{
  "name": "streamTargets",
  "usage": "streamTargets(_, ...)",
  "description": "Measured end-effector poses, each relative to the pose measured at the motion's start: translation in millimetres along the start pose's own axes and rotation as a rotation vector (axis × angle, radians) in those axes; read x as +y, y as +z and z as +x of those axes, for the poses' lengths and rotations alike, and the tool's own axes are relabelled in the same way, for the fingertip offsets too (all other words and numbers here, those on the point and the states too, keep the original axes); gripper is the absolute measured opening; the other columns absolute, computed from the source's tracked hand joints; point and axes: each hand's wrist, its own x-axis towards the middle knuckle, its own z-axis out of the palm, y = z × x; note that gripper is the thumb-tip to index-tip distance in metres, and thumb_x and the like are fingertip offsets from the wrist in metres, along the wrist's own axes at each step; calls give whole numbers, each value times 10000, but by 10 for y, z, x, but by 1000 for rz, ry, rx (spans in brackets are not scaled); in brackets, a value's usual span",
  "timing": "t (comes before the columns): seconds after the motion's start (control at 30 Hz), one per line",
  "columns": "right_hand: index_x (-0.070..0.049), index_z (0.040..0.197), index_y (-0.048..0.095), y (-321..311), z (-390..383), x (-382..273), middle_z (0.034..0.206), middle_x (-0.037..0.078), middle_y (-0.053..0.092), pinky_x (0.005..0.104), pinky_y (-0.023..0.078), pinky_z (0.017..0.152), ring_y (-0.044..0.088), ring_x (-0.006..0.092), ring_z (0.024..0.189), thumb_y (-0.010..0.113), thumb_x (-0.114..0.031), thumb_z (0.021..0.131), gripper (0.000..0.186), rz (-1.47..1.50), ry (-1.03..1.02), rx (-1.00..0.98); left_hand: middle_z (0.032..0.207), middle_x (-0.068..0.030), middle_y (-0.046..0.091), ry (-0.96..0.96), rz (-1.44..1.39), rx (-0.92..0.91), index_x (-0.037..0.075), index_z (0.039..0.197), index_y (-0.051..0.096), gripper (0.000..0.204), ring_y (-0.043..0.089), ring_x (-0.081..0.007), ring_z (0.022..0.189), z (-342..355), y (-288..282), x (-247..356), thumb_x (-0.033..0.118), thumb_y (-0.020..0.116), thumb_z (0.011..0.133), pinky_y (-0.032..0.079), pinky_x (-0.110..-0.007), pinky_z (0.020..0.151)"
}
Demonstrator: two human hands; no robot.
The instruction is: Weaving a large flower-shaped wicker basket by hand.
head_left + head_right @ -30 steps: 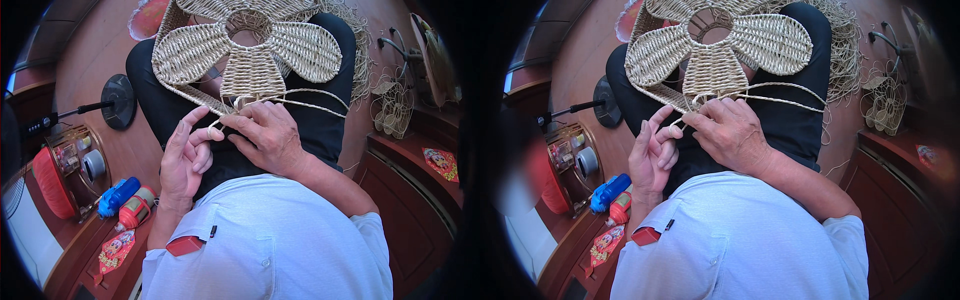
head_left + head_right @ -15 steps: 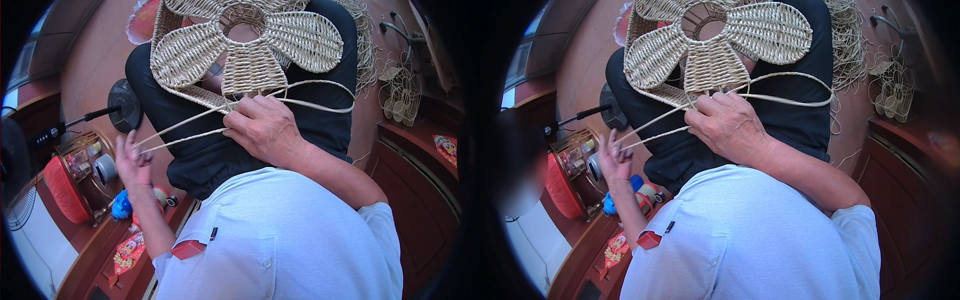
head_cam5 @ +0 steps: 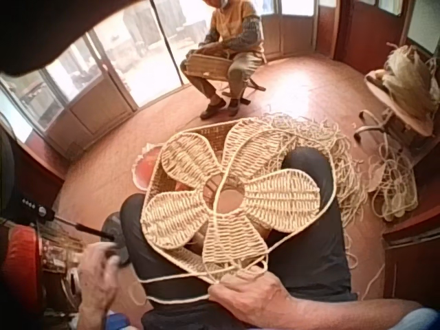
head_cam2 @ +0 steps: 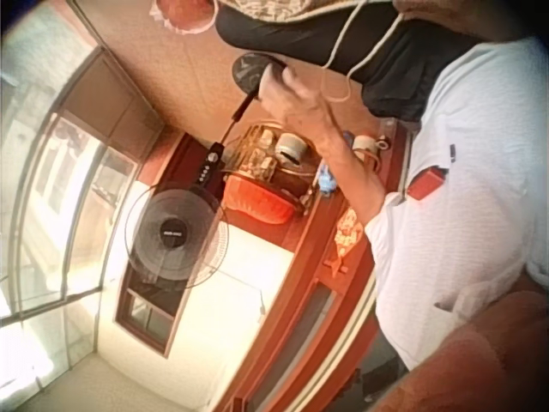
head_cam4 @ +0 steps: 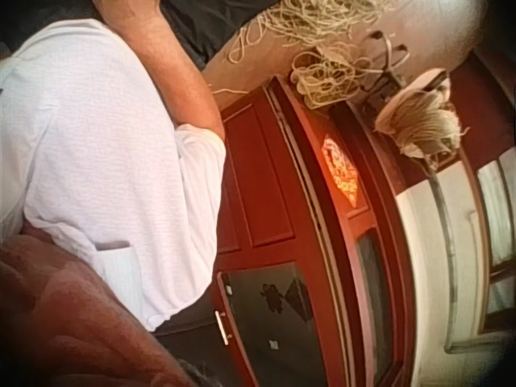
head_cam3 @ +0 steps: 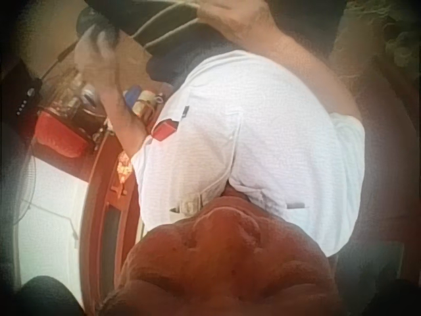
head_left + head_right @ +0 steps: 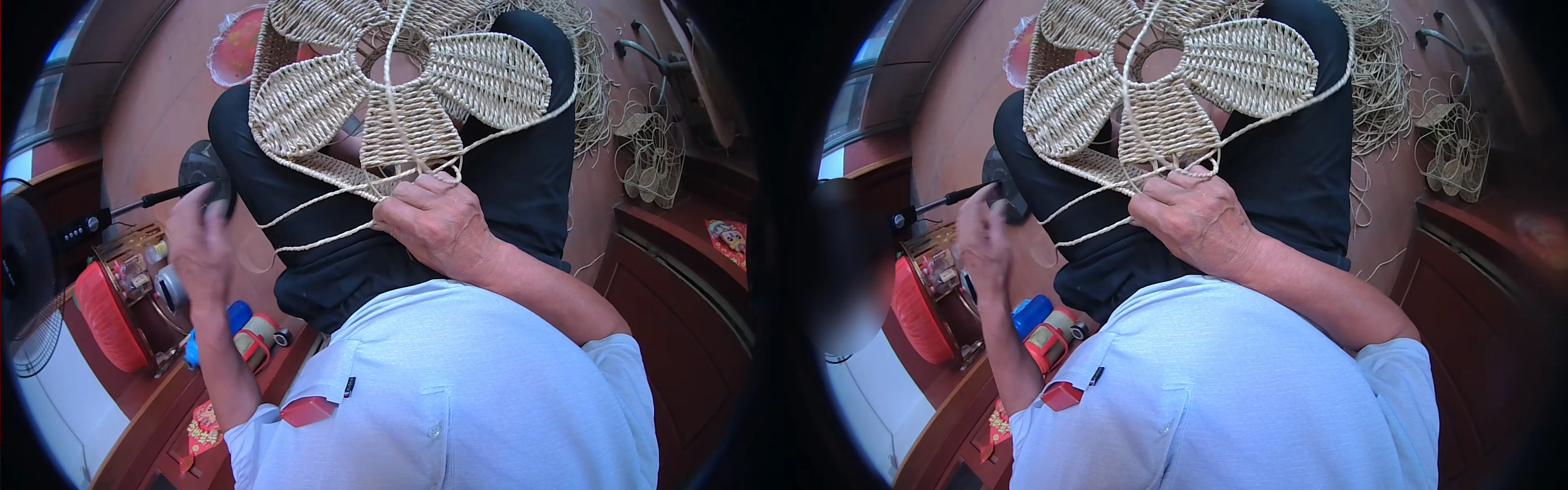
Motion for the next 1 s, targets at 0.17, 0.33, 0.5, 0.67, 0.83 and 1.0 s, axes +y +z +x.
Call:
streamTargets(0.17,-136,927,655,6,-12,-16,853,20,596,388,528,745,688,199,828,812,-217,914,177,-22,-25,-8,1027,-145,764,79,-465,-323,27,1238,747,224,759,-271,880,-103,214,1191,141,777,1048,595,-376,793)
streamTargets(0.33,-143,937,673,-5,-52,10,858,16,600,393,523,778,680,199,850,803,-216,904,153,-36,-13,-13,1008,-182,753,5,-350,-233,41,1121,742,111,758,-396,926,-119,311,826,131,705,1067,603,-445,811)
streamTargets(0.5,-152,958,700,-42,-44,7,902,9,633,389,523,796,683,203,871,775,-210,909,107,-18,-12,-40,1066,-143,805,-477,25,-74,18,1244,787,352,743,-263,977,-529,-94,-2368,261,550,1150,559,-417,927)
streamTargets(0.67,-159,976,713,14,-22,46,916,20,647,397,529,809,697,212,904,752,-216,933,82,50,-43,-56,1321,-222,795,-1119,339,-150,88,1405,780,602,759,-410,1218,-1134,-782,-3779,525,681,1003,544,-505,1076)
streamTargets(0.83,-144,956,691,-16,-44,5,892,16,628,383,520,782,682,207,871,775,-201,928,106,-27,11,-77,1334,-161,780,-325,-334,-135,24,1404,723,327,744,-235,1206,-30,-3,-547,186,643,1131,564,-359,1048)
streamTargets(1.0,-133,940,671,-25,4,-13,863,23,603,387,514,744,667,211,837,805,-216,908,161,-9,-17,-15,1026,-159,772,-132,-522,-295,37,1239,745,218,776,-290,926,-54,161,1235,100,775,1032,607,-388,856)
